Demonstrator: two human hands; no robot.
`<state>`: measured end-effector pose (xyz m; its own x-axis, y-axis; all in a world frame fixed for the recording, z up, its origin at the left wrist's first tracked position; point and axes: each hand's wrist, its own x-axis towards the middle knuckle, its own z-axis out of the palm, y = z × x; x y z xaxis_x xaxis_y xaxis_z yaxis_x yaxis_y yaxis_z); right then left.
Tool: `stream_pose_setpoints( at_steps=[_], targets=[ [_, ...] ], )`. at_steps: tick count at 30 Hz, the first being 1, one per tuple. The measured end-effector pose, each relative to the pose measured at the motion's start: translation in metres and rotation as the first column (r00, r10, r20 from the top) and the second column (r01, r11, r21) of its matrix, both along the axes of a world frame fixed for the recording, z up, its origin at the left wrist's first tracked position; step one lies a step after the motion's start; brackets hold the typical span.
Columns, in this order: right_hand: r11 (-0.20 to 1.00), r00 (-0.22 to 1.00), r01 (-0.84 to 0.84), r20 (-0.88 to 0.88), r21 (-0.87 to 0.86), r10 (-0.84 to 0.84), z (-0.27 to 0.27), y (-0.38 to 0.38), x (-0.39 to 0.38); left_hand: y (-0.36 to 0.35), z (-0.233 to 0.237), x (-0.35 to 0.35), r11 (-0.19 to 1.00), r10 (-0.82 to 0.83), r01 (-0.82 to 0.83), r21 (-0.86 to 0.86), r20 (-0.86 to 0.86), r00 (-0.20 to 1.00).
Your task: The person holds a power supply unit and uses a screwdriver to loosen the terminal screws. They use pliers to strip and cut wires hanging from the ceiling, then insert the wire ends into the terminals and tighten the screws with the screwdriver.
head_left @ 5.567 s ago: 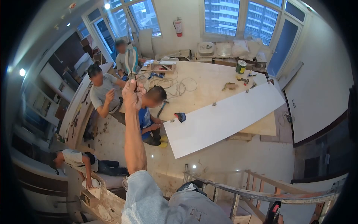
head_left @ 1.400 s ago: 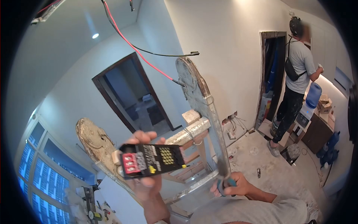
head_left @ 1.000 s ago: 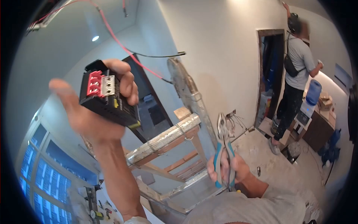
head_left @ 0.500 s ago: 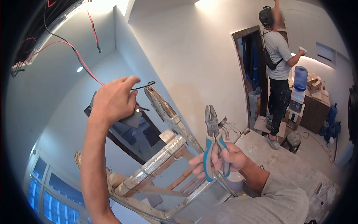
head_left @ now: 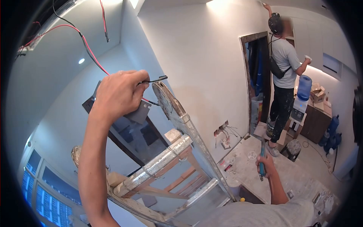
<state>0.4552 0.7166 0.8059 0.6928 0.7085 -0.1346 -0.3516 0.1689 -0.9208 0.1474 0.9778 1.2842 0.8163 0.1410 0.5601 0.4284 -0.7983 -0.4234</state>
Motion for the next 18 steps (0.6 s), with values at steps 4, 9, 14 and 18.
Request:
stream_pose_setpoints(
  at_steps=[4,9,14,18],
  targets=[
    [0.945,0.944,-0.010,-0.314,-0.328,-0.100,-0.165,-0.042,0.018,0.005,-0.004,0.004,0.995,-0.100,0.102,-0.014,0.098,0.990],
    [0.873,0.348,0.363,-0.822,-0.326,-0.452,-0.276,-0.079,0.018,0.004,-0.002,0.006,0.974,-0.171,0.197,-0.113,0.209,0.963],
    [0.964,0.613,0.189,-0.790,0.189,0.035,-0.183,-0.046,0.023,0.007,0.003,0.009,0.943,-0.171,0.239,-0.231,0.282,0.944],
    [0.969,0.967,-0.203,0.125,-0.139,0.220,0.018,0.031,0.035,0.010,0.007,0.012,0.927,-0.159,0.252,-0.276,0.319,0.934]
  ],
)
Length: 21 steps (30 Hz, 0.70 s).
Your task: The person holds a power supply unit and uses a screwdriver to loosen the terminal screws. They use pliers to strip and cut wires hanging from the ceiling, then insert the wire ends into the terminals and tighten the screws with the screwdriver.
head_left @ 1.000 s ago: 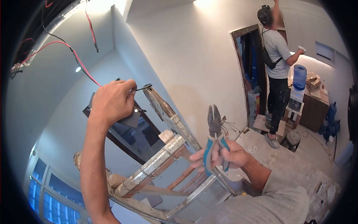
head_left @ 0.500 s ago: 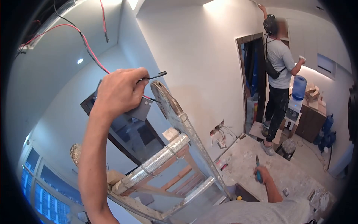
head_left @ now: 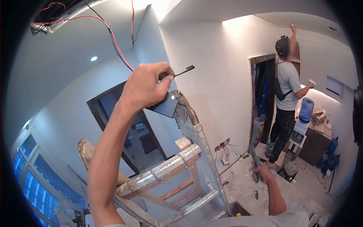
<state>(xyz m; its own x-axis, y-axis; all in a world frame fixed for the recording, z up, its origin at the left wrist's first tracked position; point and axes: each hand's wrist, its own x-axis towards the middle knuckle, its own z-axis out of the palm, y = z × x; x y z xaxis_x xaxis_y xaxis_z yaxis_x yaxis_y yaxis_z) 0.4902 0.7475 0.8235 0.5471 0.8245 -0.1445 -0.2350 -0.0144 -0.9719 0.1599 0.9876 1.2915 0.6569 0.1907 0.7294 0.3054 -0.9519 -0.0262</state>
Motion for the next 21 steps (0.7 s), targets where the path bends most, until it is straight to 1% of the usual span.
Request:
stream_pose_setpoints(
  at_steps=[1,2,3,4,6,8,9,11,12,14,15,17,18,20,21],
  targets=[
    [0.998,0.956,0.010,0.294,-0.061,0.008,0.058,0.015,-0.008,0.001,0.002,0.001,0.999,-0.048,0.049,-0.024,0.025,0.999],
    [0.993,0.826,0.039,0.563,-0.113,0.032,0.103,0.033,-0.012,0.001,0.005,0.001,0.999,-0.048,0.049,-0.016,0.034,0.998],
    [0.997,0.827,-0.036,0.561,0.073,-0.011,0.130,0.050,-0.010,0.000,0.009,0.002,0.995,-0.063,0.068,-0.078,0.059,0.996],
    [0.961,0.834,-0.109,0.550,0.256,-0.052,0.155,0.065,-0.009,-0.001,0.013,0.002,0.986,-0.079,0.090,-0.139,0.082,0.993],
    [0.900,0.793,-0.311,0.605,0.306,0.068,0.228,0.084,-0.030,-0.007,0.022,0.002,0.984,-0.083,0.099,-0.145,0.116,0.990],
    [0.759,0.838,-0.435,0.527,0.484,0.144,0.257,0.108,-0.042,-0.012,0.027,0.001,0.982,-0.084,0.107,-0.157,0.147,0.986],
    [0.756,0.836,-0.435,0.532,0.489,0.138,0.269,0.119,-0.046,-0.014,0.031,0.000,0.985,-0.063,0.087,-0.151,0.152,0.986],
    [0.519,0.829,-0.557,0.466,0.648,0.308,0.288,0.138,-0.059,-0.017,0.034,-0.002,0.988,-0.042,0.066,-0.140,0.163,0.986],
    [0.512,0.825,-0.563,0.474,0.649,0.307,0.296,0.142,-0.072,-0.018,0.035,-0.002,0.985,-0.062,0.086,-0.151,0.160,0.985],
    [0.384,0.848,-0.474,0.293,0.793,0.442,0.312,0.141,-0.097,-0.019,0.036,-0.004,0.982,-0.076,0.102,-0.157,0.165,0.983],
    [0.378,0.844,-0.480,0.299,0.792,0.444,0.310,0.150,-0.089,-0.018,0.036,-0.004,0.984,-0.075,0.098,-0.150,0.152,0.985],
    [0.225,0.727,-0.601,0.406,0.767,0.553,0.303,0.173,-0.068,-0.017,0.036,-0.002,0.985,-0.073,0.093,-0.144,0.139,0.988],
    [0.223,0.726,-0.602,0.409,0.767,0.554,0.302,0.175,-0.064,-0.017,0.037,-0.002,0.987,-0.057,0.075,-0.139,0.127,0.990],
    [0.308,0.770,-0.584,0.392,0.751,0.503,0.305,0.172,-0.063,-0.016,0.037,0.001,0.989,-0.042,0.057,-0.136,0.113,0.993],
    [0.310,0.771,-0.582,0.389,0.752,0.504,0.305,0.174,-0.060,-0.017,0.037,0.002,0.990,-0.050,0.064,-0.125,0.116,0.992]
  ],
)
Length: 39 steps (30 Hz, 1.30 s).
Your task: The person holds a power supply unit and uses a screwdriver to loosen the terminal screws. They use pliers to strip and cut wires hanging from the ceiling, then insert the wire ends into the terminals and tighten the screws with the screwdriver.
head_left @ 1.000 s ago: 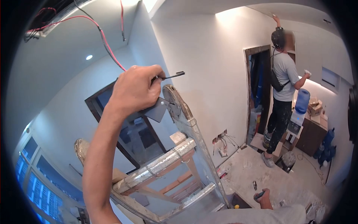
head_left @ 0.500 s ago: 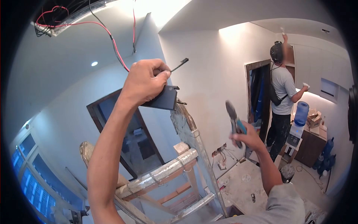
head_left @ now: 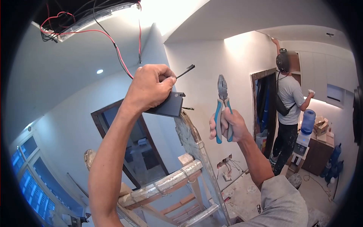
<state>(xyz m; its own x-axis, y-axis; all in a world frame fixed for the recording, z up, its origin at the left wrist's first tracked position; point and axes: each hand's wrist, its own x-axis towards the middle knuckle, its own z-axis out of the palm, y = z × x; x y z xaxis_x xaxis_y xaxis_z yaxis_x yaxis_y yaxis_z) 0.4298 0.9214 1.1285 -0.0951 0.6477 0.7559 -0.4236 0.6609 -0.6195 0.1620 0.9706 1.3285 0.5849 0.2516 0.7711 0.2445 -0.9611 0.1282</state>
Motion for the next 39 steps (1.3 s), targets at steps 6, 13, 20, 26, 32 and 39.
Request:
stream_pose_setpoints(
  at_steps=[6,13,20,26,32,39],
  targets=[
    [0.977,0.977,-0.215,0.010,0.011,0.215,0.001,0.002,0.009,0.001,-0.001,0.011,0.999,0.009,-0.009,0.038,-0.010,1.000],
    [0.950,0.951,-0.309,-0.014,0.035,0.310,0.002,0.000,-0.002,0.000,-0.002,0.010,0.998,0.059,-0.058,0.033,-0.018,0.998],
    [0.976,0.977,0.159,0.120,0.148,-0.177,0.008,0.010,-0.001,0.003,-0.002,0.009,0.998,0.026,-0.026,0.050,0.009,1.000],
    [0.426,0.360,0.778,0.226,0.463,-0.905,0.037,0.014,-0.021,-0.006,0.001,0.013,0.992,0.108,-0.110,0.065,0.029,0.994],
    [0.402,0.337,0.739,0.220,0.540,-0.915,0.053,0.025,-0.027,-0.005,-0.002,0.015,0.992,0.091,-0.092,0.086,0.013,0.996],
    [0.401,0.335,0.745,0.221,0.533,-0.916,0.065,0.026,-0.040,-0.002,-0.008,0.020,0.990,0.111,-0.109,0.085,-0.027,0.993]
  ],
)
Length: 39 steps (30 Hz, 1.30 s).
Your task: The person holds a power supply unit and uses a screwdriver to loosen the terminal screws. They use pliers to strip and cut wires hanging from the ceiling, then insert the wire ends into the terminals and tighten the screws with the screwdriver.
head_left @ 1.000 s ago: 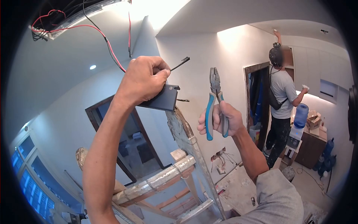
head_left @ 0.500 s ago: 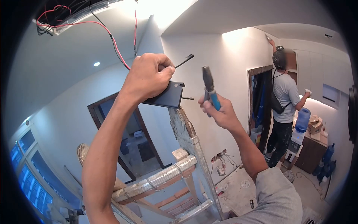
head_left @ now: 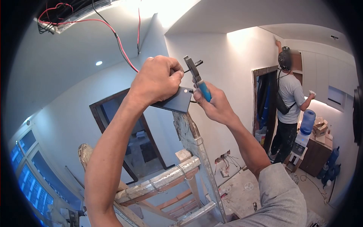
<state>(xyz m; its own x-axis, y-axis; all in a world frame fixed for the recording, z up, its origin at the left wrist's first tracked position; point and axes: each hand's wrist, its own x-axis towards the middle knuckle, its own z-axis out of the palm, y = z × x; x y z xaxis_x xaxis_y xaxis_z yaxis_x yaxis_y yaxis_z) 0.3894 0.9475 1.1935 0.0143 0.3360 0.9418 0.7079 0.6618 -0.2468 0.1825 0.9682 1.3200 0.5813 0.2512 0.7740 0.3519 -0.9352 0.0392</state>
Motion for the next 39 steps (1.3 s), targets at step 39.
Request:
stream_pose_setpoints(
  at_steps=[39],
  targets=[
    [0.825,0.744,-0.523,-0.589,-0.216,0.317,0.004,-0.016,0.070,0.003,-0.014,-0.010,0.997,0.005,-0.004,0.073,-0.020,1.000]
  ],
)
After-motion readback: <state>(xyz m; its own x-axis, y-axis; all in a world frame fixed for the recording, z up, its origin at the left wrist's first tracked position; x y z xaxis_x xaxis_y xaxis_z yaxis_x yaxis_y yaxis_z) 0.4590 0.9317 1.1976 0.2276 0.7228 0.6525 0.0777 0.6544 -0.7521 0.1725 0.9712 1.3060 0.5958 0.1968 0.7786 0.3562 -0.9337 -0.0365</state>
